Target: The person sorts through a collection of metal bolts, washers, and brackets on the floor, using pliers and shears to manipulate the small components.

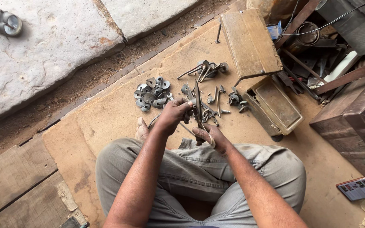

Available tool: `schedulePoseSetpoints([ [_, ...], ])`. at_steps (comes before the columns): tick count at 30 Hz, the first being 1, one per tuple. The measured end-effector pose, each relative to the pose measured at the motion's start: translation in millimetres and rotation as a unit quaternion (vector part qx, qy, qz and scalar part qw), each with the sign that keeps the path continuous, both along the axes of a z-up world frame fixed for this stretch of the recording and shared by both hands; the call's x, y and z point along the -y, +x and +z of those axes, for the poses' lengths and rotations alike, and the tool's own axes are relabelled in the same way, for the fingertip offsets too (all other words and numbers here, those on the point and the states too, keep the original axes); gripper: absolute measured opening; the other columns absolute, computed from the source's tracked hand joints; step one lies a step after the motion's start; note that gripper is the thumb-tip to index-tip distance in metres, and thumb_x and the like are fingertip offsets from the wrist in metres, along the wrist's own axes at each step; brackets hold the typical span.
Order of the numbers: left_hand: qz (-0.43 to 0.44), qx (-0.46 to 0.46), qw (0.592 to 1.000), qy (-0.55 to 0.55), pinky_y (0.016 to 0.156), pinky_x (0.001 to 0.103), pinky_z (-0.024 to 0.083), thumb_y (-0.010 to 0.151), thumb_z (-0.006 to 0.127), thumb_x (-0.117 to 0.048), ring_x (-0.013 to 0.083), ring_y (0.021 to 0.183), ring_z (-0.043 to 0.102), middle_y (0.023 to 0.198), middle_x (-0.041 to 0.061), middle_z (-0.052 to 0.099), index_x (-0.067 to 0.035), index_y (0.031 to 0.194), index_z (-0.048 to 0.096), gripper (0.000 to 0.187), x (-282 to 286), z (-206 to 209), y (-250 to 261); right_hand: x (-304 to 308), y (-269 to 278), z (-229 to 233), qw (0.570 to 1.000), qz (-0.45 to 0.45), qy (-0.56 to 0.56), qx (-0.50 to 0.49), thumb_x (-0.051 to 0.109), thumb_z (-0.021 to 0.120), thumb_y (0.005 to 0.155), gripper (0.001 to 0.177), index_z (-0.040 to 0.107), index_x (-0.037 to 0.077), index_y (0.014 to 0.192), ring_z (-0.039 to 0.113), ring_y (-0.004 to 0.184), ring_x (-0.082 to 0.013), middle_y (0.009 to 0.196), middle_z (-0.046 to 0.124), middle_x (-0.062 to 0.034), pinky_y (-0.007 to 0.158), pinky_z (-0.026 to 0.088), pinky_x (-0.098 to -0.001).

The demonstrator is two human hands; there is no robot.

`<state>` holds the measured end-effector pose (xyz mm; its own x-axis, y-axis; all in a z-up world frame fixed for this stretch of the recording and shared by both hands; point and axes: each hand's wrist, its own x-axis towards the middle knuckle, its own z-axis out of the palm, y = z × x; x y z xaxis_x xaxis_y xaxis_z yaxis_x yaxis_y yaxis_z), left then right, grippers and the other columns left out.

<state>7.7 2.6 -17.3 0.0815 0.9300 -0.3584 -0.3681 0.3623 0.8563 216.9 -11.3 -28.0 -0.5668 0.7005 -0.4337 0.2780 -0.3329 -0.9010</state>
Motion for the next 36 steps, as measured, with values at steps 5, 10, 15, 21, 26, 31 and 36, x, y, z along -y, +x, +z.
schedulePoseSetpoints([
  [5, -0.056, -0.012, 0.998, -0.025, 0.054, 0.025, 0.046, 0.095, 0.072, -0.019, 0.009, 0.06, 0.055, 0.076, 0.002, 0.066, -0.001, 0.096, 0.072, 0.018, -1, 5, -6, 3, 10, -11, 0.997, 0.024, -0.002, -0.067, 0.068, 0.066, 0.088, 0.062, 0.06, 0.007, 0.087, 0.06, 0.076, -0.014, 0.078, 0.058, -0.002, 0.075, 0.056, -0.0331],
  [10, -0.058, -0.079, 0.995, -0.035, 0.053, 0.024, 0.043, 0.093, 0.075, -0.023, 0.0081, 0.06, 0.055, 0.073, 0.001, 0.064, -0.002, 0.093, 0.073, 0.02, 0, 17, -13, 5, 11, -10, 0.996, 0.008, -0.001, -0.084, 0.059, 0.07, 0.088, 0.054, 0.06, 0.006, 0.085, 0.058, 0.067, -0.0144, 0.073, 0.058, -0.0036, 0.063, 0.051, -0.0315],
  [15, -0.006, -0.056, 0.998, -0.01, 0.053, 0.027, 0.049, 0.091, 0.077, -0.021, 0.0116, 0.058, 0.06, 0.07, 0.004, 0.067, -0.002, 0.089, 0.07, 0.02, 1, 14, -11, 7, 3, -1, 0.996, -0.038, -0.02, -0.076, 0.047, 0.075, 0.085, 0.043, 0.061, 0.006, 0.083, 0.057, 0.058, -0.0145, 0.068, 0.057, -0.0037, 0.055, 0.05, -0.0302],
  [21, 0.035, -0.078, 0.996, -0.009, 0.053, 0.027, 0.048, 0.092, 0.077, -0.02, 0.0103, 0.057, 0.057, 0.07, 0.003, 0.066, -0.001, 0.089, 0.071, 0.02, 4, 10, -13, 17, 1, 5, 0.998, -0.051, -0.022, -0.037, 0.04, 0.076, 0.084, 0.037, 0.06, 0.006, 0.079, 0.054, 0.055, -0.012, 0.065, 0.056, -0.0015, 0.052, 0.048, -0.029],
  [26, 0.054, -0.048, 0.997, 0.011, 0.052, 0.027, 0.046, 0.093, 0.077, -0.019, 0.0095, 0.056, 0.054, 0.069, 0.001, 0.063, -0.003, 0.089, 0.068, 0.019, 4, 9, -12, 21, 0, 1, 0.998, -0.051, -0.021, -0.035, 0.035, 0.075, 0.085, 0.032, 0.061, 0.007, 0.08, 0.053, 0.053, -0.0114, 0.064, 0.054, -0.0014, 0.05, 0.047, -0.0299],
  [31, 0.067, -0.036, 0.997, 0.009, 0.054, 0.027, 0.048, 0.097, 0.073, -0.023, 0.0107, 0.057, 0.056, 0.07, 0.002, 0.064, -0.002, 0.089, 0.069, 0.023, 4, 14, -8, 19, -3, 6, 0.998, -0.052, 0.003, -0.03, 0.036, 0.076, 0.087, 0.033, 0.062, 0.008, 0.082, 0.053, 0.056, -0.0093, 0.067, 0.055, 0.0011, 0.053, 0.048, -0.0278],
  [36, 0.041, 0.01, 0.999, 0.024, 0.061, 0.026, 0.052, 0.101, 0.066, -0.029, 0.0104, 0.066, 0.062, 0.077, 0.002, 0.068, -0.003, 0.096, 0.069, 0.026, 3, 13, 6, 13, -3, 3, 0.996, -0.067, 0.009, -0.06, 0.041, 0.078, 0.088, 0.039, 0.061, 0.006, 0.082, 0.056, 0.059, -0.0105, 0.068, 0.056, -0.0002, 0.056, 0.049, -0.028],
])
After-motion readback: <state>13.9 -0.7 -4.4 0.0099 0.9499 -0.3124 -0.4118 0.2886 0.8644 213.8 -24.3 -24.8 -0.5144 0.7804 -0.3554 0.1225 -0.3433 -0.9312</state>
